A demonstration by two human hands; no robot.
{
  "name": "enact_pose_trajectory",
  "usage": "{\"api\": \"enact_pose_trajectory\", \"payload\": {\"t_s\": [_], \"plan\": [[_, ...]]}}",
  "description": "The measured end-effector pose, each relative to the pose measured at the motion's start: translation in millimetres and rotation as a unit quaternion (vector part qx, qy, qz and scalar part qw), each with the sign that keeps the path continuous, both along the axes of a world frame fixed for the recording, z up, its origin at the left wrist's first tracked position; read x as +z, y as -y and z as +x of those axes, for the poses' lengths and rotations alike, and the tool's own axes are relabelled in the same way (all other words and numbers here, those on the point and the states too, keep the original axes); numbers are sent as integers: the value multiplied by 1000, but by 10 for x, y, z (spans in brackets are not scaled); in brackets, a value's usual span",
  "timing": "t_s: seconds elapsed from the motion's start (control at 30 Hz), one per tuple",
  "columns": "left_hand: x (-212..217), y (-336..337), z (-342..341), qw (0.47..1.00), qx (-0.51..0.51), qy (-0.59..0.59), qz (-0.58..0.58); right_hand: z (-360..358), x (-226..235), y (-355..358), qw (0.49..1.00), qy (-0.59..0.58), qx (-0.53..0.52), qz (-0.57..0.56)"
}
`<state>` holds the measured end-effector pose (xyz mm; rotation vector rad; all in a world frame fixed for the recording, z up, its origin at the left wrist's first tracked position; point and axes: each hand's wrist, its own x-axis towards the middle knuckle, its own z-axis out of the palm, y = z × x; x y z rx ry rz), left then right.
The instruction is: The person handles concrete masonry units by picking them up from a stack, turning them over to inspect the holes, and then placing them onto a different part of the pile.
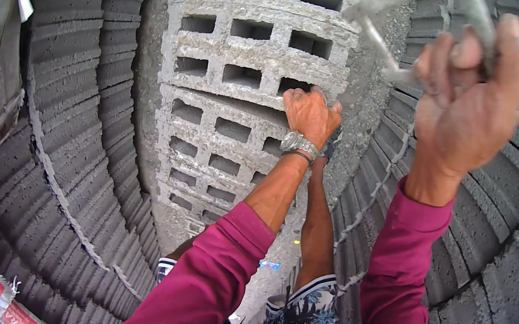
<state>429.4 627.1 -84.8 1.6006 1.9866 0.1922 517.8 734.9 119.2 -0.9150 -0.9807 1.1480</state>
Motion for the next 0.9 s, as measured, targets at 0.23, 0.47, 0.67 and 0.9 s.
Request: {"api": "enact_pose_trajectory", "payload": {"t_s": [0.23,0.47,0.67,0.9], "plan": [[-130,82,20,991,3,34,133,-562,-1517,347,919,382,-10,-93],[-123,366,-107,996,-30,33,77,-611,-1282,484,940,306,1,-152],[-42,335,-59,1000,-4,5,26,221,-982,584,948,185,-113,-231],[44,172,-139,995,25,6,-101,868,-1959,996,905,86,-233,-345]]}}
